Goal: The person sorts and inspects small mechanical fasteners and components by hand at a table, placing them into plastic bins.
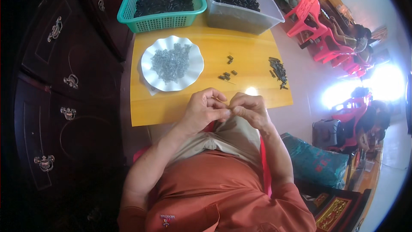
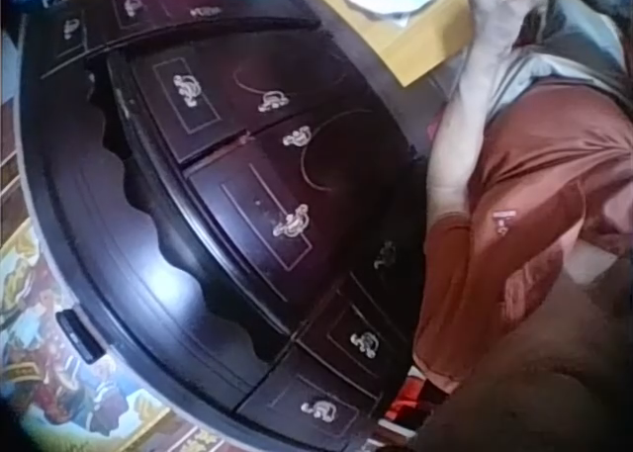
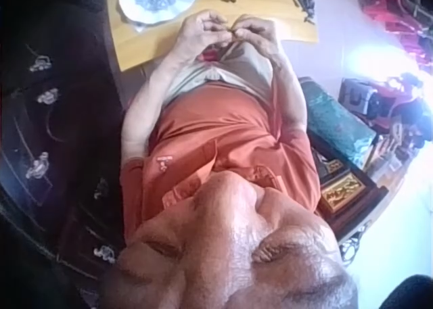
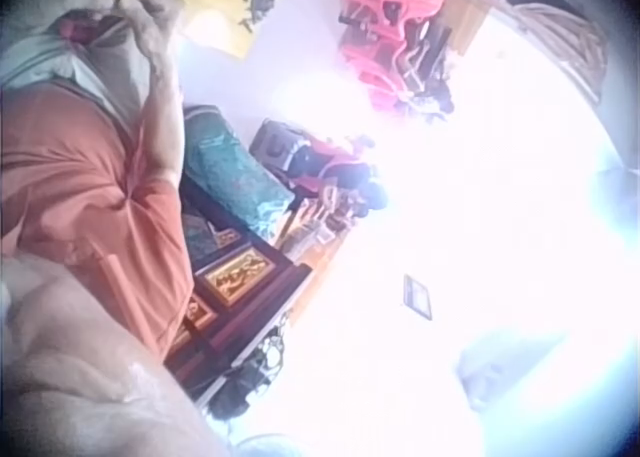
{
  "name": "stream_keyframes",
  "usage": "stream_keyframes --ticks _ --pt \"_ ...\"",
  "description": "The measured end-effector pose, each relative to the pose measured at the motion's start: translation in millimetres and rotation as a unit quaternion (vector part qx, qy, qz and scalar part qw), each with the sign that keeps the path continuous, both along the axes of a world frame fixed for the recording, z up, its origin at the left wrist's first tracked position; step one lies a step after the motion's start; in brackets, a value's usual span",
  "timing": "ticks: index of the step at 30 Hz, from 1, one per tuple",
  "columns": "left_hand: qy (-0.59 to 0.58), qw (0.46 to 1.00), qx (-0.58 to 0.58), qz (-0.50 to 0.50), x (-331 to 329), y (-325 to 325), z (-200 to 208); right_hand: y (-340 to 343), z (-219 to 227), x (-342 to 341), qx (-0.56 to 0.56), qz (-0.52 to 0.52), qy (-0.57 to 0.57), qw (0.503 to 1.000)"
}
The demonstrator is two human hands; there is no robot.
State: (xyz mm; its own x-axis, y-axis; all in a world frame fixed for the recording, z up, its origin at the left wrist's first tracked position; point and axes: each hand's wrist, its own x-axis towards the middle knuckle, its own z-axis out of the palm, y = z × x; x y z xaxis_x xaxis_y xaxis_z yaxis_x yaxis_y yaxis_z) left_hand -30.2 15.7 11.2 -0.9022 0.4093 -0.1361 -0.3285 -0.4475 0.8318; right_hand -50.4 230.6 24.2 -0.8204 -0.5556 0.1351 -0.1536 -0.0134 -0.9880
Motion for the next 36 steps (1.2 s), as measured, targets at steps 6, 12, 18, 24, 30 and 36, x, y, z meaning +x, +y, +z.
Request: stream_keyframes --ticks 6,12,18,24,30,36 --pt "0.000 1.000 -0.015 -0.027 2 -5 -2 -3 0 2 0.019 0.031 -0.076 0.996" --pt "0.004 1.000 -0.020 -0.004 0 -5 -7 -13 -15 7 -0.078 -0.028 -0.230 0.970" --pt "-0.036 0.999 -0.007 0.024 2 -4 -10 -21 -17 21 0.098 -0.149 0.101 0.979" --pt "-0.057 0.997 0.024 0.046 4 -5 -13 -32 -8 28 0.143 -0.154 0.318 0.924" --pt "-0.061 0.995 0.047 0.057 5 -2 -17 -35 -20 25 0.182 -0.189 0.396 0.880" --pt "-0.061 0.994 0.054 0.071 7 0 -16 -37 -17 24 0.186 -0.176 0.398 0.881"
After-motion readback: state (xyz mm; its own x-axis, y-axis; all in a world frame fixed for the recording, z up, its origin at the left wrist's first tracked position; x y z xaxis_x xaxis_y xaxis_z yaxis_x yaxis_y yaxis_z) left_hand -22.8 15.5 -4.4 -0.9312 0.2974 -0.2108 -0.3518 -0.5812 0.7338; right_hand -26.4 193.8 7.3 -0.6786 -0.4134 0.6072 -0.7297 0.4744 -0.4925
